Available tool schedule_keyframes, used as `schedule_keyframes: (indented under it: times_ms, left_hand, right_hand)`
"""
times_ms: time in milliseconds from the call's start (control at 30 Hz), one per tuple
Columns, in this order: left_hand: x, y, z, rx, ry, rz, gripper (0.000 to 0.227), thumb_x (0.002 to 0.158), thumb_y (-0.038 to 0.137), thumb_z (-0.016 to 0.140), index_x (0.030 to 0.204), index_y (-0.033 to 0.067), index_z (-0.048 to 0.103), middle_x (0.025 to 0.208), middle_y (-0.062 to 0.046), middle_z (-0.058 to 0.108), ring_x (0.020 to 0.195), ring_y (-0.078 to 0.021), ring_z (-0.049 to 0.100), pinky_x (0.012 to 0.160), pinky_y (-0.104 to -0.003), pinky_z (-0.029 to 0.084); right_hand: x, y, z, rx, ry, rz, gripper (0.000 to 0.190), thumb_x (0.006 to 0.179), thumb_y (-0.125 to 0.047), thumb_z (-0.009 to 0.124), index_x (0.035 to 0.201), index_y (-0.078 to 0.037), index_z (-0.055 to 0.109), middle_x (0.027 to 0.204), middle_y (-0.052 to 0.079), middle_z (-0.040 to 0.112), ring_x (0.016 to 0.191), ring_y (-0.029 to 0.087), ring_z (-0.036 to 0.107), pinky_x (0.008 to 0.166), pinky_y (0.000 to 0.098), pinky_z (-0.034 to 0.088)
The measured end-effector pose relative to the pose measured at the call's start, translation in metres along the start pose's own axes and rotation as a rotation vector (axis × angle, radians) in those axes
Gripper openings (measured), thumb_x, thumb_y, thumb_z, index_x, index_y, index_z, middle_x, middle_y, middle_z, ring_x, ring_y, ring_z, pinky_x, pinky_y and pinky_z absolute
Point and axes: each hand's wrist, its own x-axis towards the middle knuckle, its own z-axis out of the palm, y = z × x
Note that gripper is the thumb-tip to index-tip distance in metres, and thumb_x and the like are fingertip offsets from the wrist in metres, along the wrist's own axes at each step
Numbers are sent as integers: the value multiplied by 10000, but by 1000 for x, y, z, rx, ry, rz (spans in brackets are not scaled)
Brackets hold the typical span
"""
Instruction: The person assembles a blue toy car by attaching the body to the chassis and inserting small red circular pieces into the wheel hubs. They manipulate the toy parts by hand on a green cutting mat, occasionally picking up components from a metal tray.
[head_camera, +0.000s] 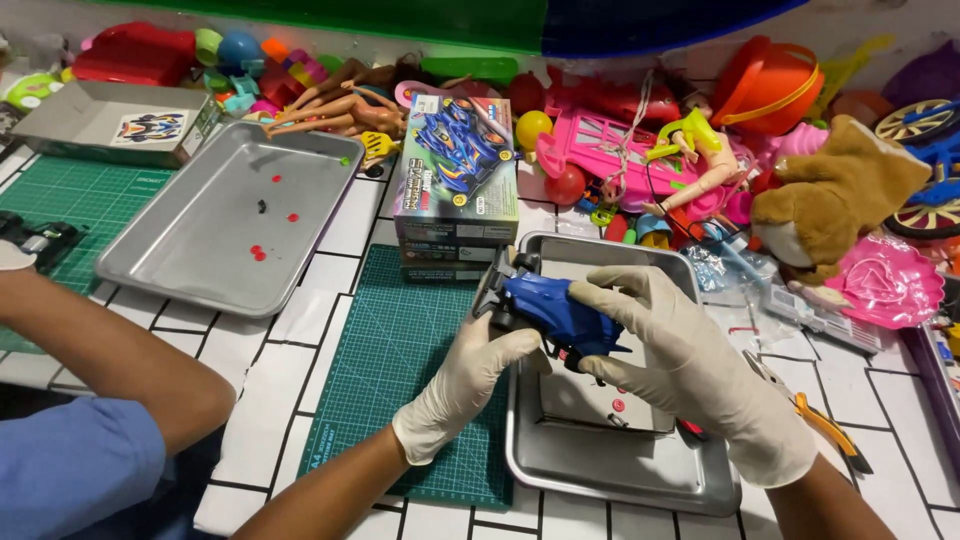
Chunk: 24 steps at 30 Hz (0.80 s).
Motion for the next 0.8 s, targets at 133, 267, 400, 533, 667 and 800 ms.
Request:
schedule_keyframes:
  times_ms: [133,267,400,533,667,800]
  left_hand:
    - [4,0,6,77,60,37,293,941,301,611,1132,83,660,1102,-48,718,1088,-202,661,1080,-391,498]
    - [11,-4,10,148,82,34,157,952,266,635,919,117,670,899,7,713,911,-150,666,968,-354,522]
    - [15,1,12,46,99,-106,184,925,217,630,789,97,660,728,-6,705,718,-139,681,759,-328,573]
    - [18,-11,10,160,119,63,203,937,252,627,1069,103,661,1039,-37,718,1012,-189,670,979,-365,532]
    - [14,-15,7,98,93,85,207,964,263,618,1078,106,689,1070,-34,735,1068,-207,699,1037,-389,547]
    - [11,-30,4,103,177,58,260,943,245,669,1147,87,638,992,-39,717,959,-162,686,975,-337,564]
  right_hand:
    - [-1,2,2,22,1,33,759,817,-281,850,1478,-205,483,1394,159,547,1242,304,581,1021,437,511]
    - [0,1,2,37,-12,67,746,824,-264,837,1472,-203,474,1388,162,546,1212,308,584,996,438,513]
    - [-4,14,12,6,25,53,757,832,-384,818,1484,-221,470,1386,173,555,1234,315,600,1020,447,514]
    - [-1,15,13,57,9,34,723,863,-363,781,1490,-201,458,1401,180,544,1247,317,600,1047,437,506]
    - [-6,24,26,67,-16,49,732,878,-512,691,1500,-213,448,1394,159,545,1228,293,588,995,435,527]
    - [0,15,36,105,-30,24,708,890,-439,711,1472,-124,459,1368,189,537,1261,322,572,1061,438,490]
